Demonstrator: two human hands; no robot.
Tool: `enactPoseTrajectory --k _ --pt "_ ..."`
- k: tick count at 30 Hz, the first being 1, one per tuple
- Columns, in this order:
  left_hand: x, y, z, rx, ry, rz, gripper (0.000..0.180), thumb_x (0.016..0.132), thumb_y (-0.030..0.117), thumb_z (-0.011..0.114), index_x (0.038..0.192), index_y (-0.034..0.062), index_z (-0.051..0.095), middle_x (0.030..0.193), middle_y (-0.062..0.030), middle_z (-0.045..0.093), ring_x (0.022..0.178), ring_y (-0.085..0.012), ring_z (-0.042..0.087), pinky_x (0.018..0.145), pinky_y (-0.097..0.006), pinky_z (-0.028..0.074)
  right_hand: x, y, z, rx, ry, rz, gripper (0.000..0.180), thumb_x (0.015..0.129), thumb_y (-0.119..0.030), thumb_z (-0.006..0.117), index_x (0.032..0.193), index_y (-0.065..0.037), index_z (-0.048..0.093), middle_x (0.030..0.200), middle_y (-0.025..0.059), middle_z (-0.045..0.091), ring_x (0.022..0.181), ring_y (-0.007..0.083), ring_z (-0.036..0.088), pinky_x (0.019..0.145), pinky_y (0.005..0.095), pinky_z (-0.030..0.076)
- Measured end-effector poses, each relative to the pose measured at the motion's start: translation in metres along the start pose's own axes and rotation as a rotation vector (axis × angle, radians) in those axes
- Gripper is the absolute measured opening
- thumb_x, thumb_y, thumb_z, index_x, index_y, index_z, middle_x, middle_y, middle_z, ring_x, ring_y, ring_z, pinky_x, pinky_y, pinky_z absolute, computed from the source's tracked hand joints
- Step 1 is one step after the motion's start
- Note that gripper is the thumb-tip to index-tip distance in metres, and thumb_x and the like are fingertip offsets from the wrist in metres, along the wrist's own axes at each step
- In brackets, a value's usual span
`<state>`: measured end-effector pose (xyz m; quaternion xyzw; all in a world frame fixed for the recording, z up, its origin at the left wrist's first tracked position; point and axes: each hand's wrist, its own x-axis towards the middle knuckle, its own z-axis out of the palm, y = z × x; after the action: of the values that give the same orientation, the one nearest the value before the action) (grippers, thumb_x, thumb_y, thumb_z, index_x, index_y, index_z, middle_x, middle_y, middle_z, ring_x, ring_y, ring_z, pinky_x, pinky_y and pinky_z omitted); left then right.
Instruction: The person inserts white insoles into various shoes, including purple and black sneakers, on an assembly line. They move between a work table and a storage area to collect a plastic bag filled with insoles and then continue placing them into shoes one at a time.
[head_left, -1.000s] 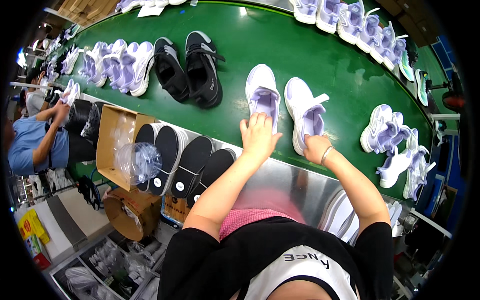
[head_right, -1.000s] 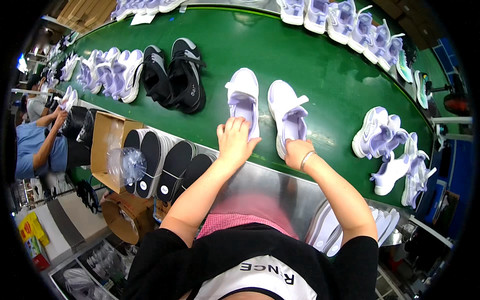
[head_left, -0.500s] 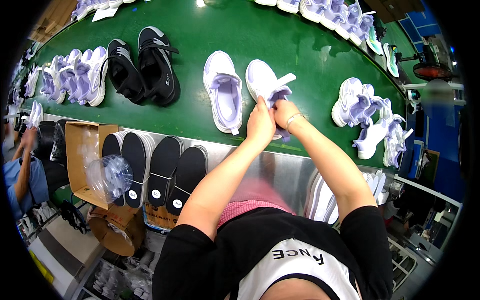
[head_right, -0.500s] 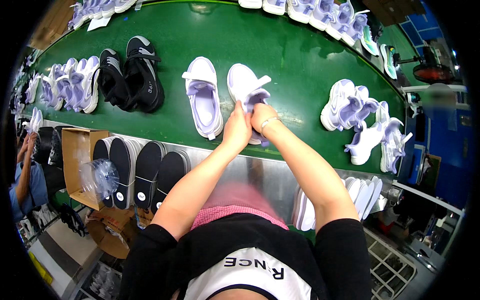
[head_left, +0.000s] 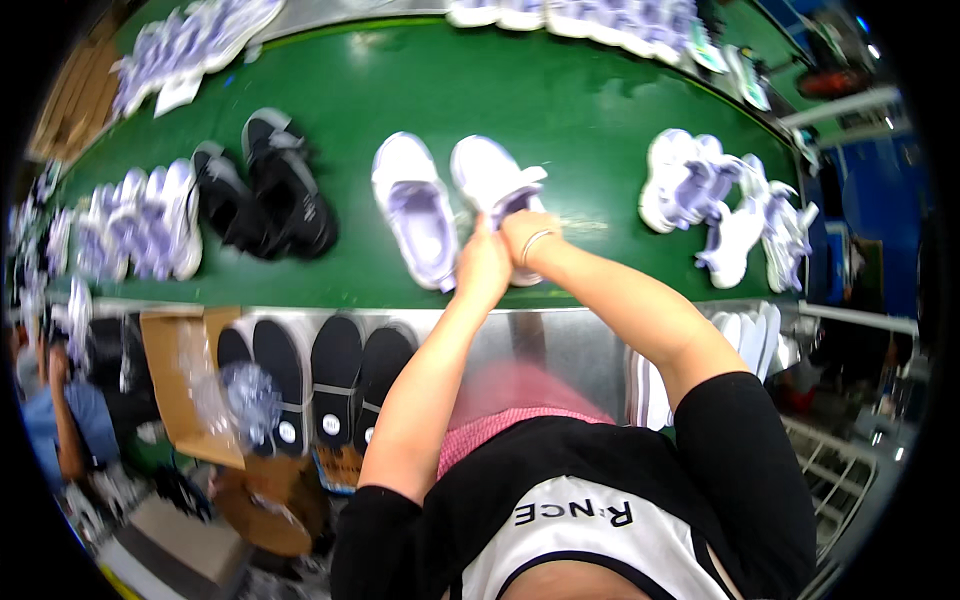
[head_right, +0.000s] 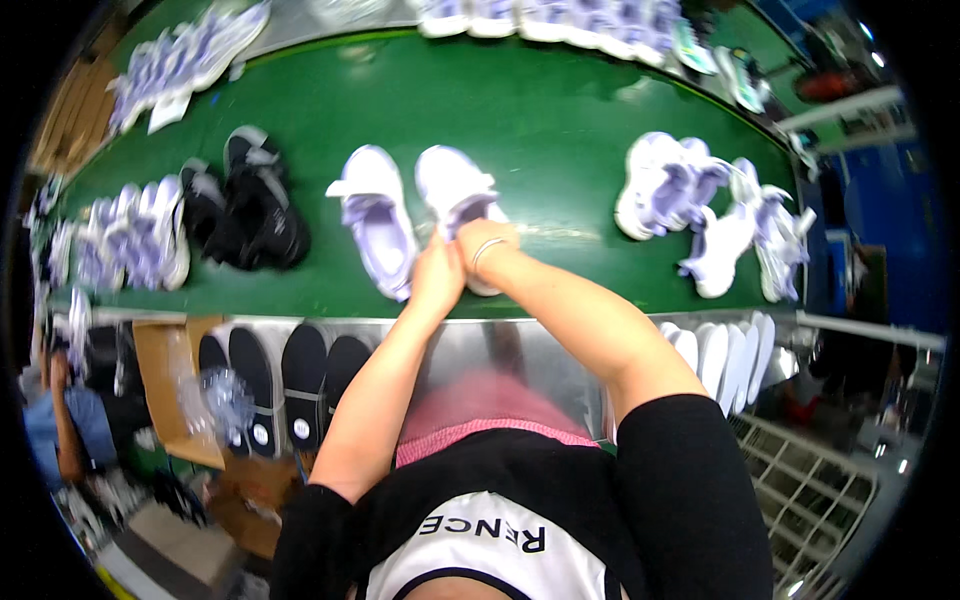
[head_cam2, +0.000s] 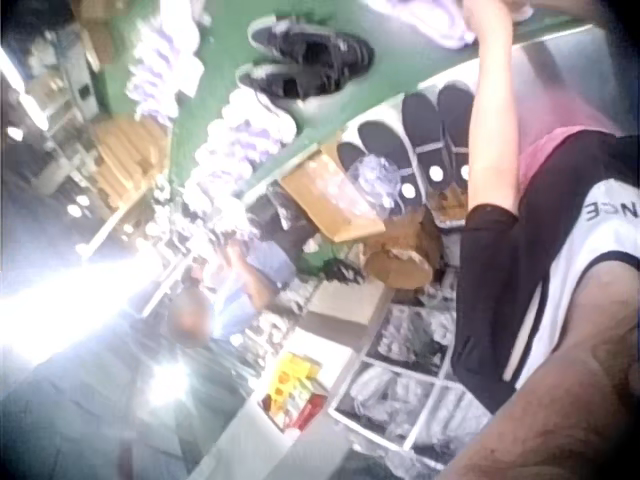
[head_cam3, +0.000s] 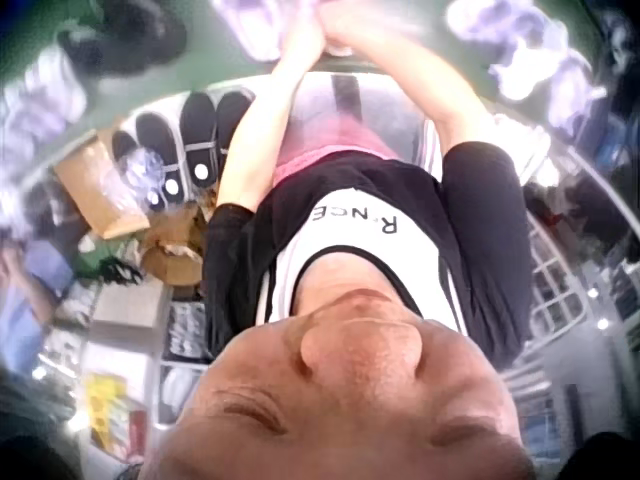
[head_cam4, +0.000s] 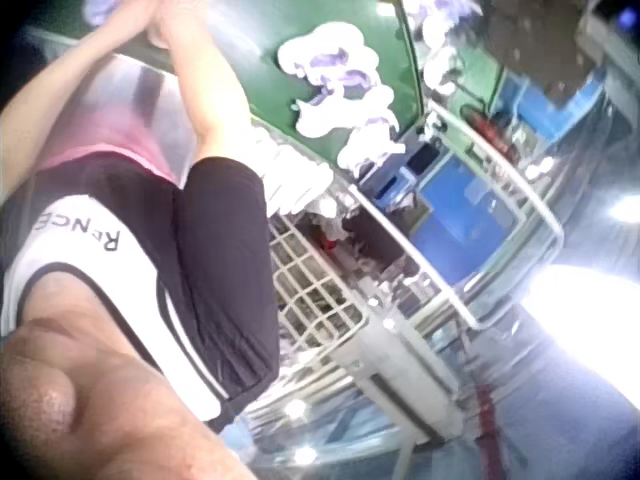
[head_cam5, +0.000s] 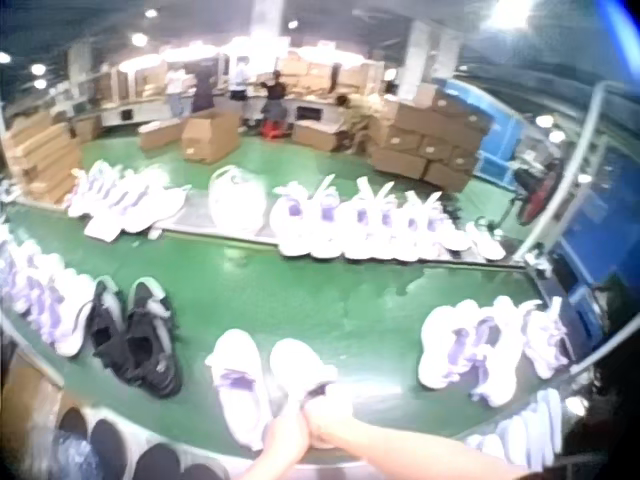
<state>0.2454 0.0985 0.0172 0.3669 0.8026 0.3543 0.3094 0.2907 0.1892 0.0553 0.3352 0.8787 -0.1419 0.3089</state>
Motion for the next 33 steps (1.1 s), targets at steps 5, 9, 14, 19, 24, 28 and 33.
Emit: enactPoseTrajectory --k 5,9,14,19,24,28,33 --pt "0.012 0.006 -0.024 0.106 0.298 -0.105 0.036 0.08 0.008 0.041 0.114 -0.0026 0.041 0.081 -0.0257 0.057 0.073 -0.0377 0.057 0.063 -0.045 0.044 -0.047 0.056 -0.004 0.468 0.79 -0.468 0.013 0.072 -0.014 0.056 0.084 -0.009 0.059 0.081 0.0091 0.059 0.083 0.0291 0.055 0.075 0.0384 0.043" --pt "0.018 -0.015 -0.046 0.34 0.585 0.269 0.038 0.08 0.009 0.048 0.115 -0.002 0.042 0.106 -0.0241 0.05 0.094 -0.0378 0.05 0.08 -0.041 0.04 -0.059 0.171 -0.002 0.185 0.981 0.135 0.024 0.067 -0.02 0.061 0.09 -0.013 0.059 0.111 0.0139 0.049 0.106 0.0304 0.042 0.084 0.0473 0.035" --pt "-0.02 0.005 -0.045 0.613 0.627 0.139 0.051 0.075 0.027 0.059 0.115 0.0007 0.042 0.114 -0.019 0.044 0.106 -0.0369 0.04 0.09 -0.041 0.032 -0.058 0.273 0.024 0.41 0.46 0.67 0.069 0.053 -0.051 0.067 0.115 -0.023 0.052 0.138 0.0256 0.007 0.128 0.0419 0.003 0.1 0.0532 0.014" --pt "-0.002 -0.01 -0.048 0.299 0.525 0.018 0.054 0.073 0.028 0.058 0.116 0.0009 0.04 0.116 -0.017 0.041 0.11 -0.0342 0.037 0.089 -0.046 0.03 -0.039 0.309 0.009 0.527 0.281 0.441 0.042 0.057 -0.051 0.06 0.082 -0.018 0.067 0.088 0.0062 0.064 0.087 0.0219 0.058 0.079 0.0326 0.044" --pt "-0.013 0.011 -0.029 0.614 0.816 0.459 0.047 0.071 0.015 0.057 0.112 -0.0011 0.043 0.109 -0.0182 0.046 0.104 -0.035 0.041 0.091 -0.043 0.029 -0.061 0.232 0.029 0.292 0.527 0.188 0.029 0.059 -0.047 0.058 0.068 -0.02 0.067 0.081 0.0084 0.06 0.084 0.0258 0.055 0.073 0.0443 0.041" --pt "-0.021 0.042 0.036 0.193 0.143 0.485 0.066 0.07 0.026 0.065 0.118 -0.0064 0.035 0.11 -0.0261 0.044 0.1 -0.0383 0.043 0.09 -0.044 0.031 -0.085 0.162 0.053 0.309 0.55 -0.099 0.03 0.066 -0.048 0.057 0.076 -0.021 0.065 0.078 0.0063 0.057 0.083 0.023 0.053 0.079 0.0409 0.033" --pt "0.008 0.027 0.075 0.014 0.144 0.178 0.079 0.065 0.03 0.069 0.122 -0.0039 0.025 0.115 -0.0293 0.032 0.108 -0.0423 0.033 0.093 -0.044 0.028 -0.154 0.151 0.077 0.318 0.817 -0.088 0.043 0.073 -0.036 0.058 0.104 -0.007 0.052 0.107 0.0146 0.052 0.098 0.028 0.049 0.089 0.0438 0.029"
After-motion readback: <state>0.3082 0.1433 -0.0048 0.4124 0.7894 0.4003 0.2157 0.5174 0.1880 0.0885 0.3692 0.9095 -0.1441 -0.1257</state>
